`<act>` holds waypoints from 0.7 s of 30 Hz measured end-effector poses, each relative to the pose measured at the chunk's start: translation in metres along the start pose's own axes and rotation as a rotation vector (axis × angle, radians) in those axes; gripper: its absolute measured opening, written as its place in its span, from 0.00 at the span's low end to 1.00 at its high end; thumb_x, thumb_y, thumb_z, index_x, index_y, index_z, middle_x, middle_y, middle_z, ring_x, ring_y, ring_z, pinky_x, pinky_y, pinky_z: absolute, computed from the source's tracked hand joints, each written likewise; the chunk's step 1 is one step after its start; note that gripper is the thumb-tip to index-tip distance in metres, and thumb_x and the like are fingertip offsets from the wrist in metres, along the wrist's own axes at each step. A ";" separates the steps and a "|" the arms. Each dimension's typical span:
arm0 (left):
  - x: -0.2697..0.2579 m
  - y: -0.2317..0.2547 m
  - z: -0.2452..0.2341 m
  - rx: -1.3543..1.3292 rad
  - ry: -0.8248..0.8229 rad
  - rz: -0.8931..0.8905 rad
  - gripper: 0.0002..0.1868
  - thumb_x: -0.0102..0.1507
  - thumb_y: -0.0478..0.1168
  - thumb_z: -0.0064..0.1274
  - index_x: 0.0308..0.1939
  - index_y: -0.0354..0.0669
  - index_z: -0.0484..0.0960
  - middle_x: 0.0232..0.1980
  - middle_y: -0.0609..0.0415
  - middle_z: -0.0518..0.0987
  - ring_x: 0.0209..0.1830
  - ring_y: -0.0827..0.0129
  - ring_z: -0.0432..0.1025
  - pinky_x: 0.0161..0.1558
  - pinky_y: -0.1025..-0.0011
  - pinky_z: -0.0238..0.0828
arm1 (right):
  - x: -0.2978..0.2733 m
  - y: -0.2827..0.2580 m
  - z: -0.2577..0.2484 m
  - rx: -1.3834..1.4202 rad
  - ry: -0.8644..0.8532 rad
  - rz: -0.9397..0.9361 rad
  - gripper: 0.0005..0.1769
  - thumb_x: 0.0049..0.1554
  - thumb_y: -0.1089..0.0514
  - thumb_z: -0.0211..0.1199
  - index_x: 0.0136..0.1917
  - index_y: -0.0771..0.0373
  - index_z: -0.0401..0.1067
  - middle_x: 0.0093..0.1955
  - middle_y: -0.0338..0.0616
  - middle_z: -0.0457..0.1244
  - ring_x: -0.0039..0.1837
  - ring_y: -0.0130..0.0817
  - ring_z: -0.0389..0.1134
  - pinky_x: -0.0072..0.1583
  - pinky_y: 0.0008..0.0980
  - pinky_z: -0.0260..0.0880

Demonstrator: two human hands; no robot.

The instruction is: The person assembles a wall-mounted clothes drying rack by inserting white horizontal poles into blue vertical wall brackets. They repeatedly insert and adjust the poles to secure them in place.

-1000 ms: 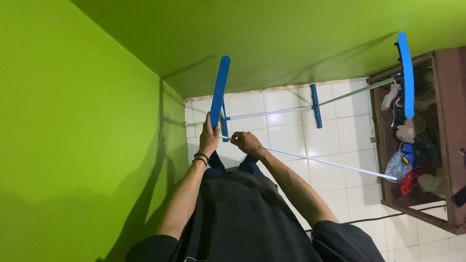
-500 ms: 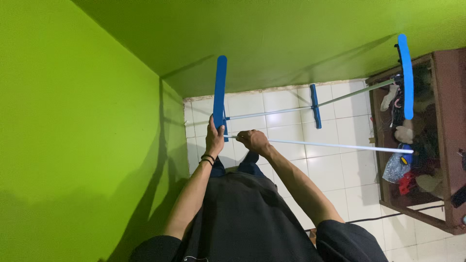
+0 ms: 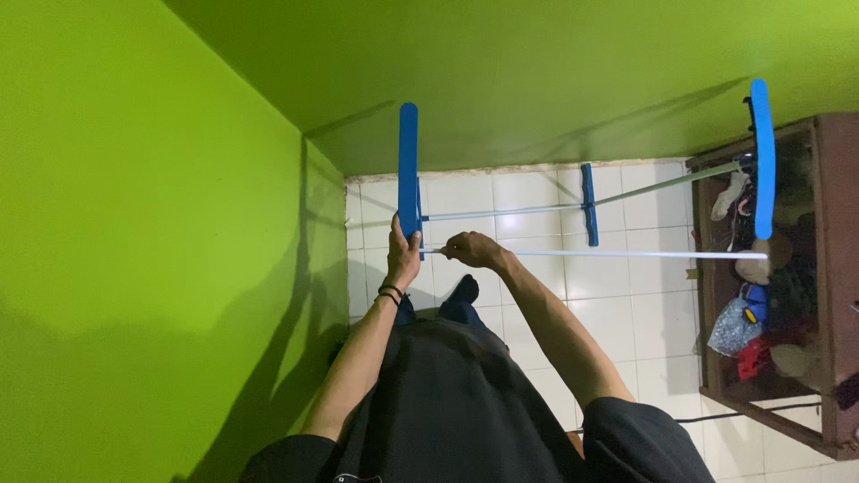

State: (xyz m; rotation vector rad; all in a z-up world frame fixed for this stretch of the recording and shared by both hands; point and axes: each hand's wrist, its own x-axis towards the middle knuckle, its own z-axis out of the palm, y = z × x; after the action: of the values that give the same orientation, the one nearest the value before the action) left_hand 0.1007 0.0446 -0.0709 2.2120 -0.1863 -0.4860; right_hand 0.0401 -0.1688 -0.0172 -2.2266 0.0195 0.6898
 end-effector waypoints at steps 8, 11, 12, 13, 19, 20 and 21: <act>0.004 0.000 -0.002 -0.075 0.008 0.033 0.41 0.72 0.60 0.41 0.81 0.49 0.43 0.71 0.34 0.64 0.68 0.42 0.66 0.65 0.51 0.67 | -0.026 -0.021 -0.004 -0.229 0.300 -0.182 0.15 0.63 0.46 0.59 0.52 0.56 0.79 0.46 0.41 0.73 0.46 0.43 0.74 0.48 0.42 0.75; 0.002 0.003 -0.002 -0.043 -0.013 -0.014 0.41 0.71 0.60 0.40 0.81 0.49 0.43 0.71 0.35 0.64 0.67 0.43 0.67 0.64 0.51 0.67 | -0.023 -0.013 0.001 -0.276 0.262 -0.169 0.14 0.64 0.46 0.60 0.51 0.56 0.80 0.43 0.41 0.73 0.44 0.43 0.74 0.48 0.42 0.75; 0.002 0.004 -0.002 -0.021 -0.020 -0.037 0.41 0.71 0.60 0.39 0.82 0.50 0.42 0.70 0.35 0.65 0.67 0.44 0.67 0.64 0.51 0.68 | -0.020 -0.009 0.002 -0.230 0.257 -0.171 0.14 0.63 0.47 0.60 0.51 0.56 0.80 0.43 0.42 0.73 0.44 0.43 0.74 0.47 0.43 0.75; 0.001 0.004 -0.002 -0.027 -0.018 -0.032 0.41 0.71 0.59 0.39 0.82 0.50 0.42 0.71 0.35 0.64 0.67 0.44 0.67 0.63 0.51 0.69 | -0.016 -0.005 0.004 -0.184 0.251 -0.173 0.14 0.62 0.48 0.60 0.51 0.56 0.80 0.43 0.43 0.73 0.44 0.43 0.74 0.47 0.43 0.75; 0.000 0.007 0.001 -0.053 -0.023 -0.036 0.41 0.71 0.59 0.38 0.81 0.47 0.42 0.72 0.35 0.63 0.66 0.43 0.67 0.63 0.52 0.69 | 0.006 0.009 0.000 0.032 0.064 -0.130 0.19 0.63 0.47 0.54 0.56 0.57 0.80 0.47 0.45 0.73 0.49 0.42 0.75 0.53 0.44 0.75; 0.000 0.007 0.001 -0.073 -0.025 -0.037 0.41 0.71 0.59 0.38 0.81 0.47 0.42 0.72 0.35 0.63 0.66 0.44 0.67 0.63 0.52 0.69 | 0.007 0.007 -0.003 0.025 0.008 -0.057 0.20 0.64 0.45 0.53 0.56 0.57 0.79 0.48 0.45 0.73 0.50 0.42 0.74 0.54 0.45 0.74; 0.000 0.007 0.000 -0.092 -0.027 -0.037 0.42 0.71 0.60 0.38 0.81 0.47 0.42 0.71 0.35 0.64 0.66 0.45 0.68 0.63 0.53 0.69 | 0.008 0.004 -0.006 0.018 -0.047 0.016 0.20 0.65 0.43 0.53 0.55 0.56 0.79 0.48 0.45 0.73 0.51 0.42 0.74 0.55 0.46 0.73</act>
State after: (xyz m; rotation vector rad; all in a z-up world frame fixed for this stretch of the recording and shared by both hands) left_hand 0.1004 0.0400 -0.0656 2.1229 -0.1343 -0.5344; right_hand 0.0483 -0.1740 -0.0207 -2.1948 0.0200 0.7476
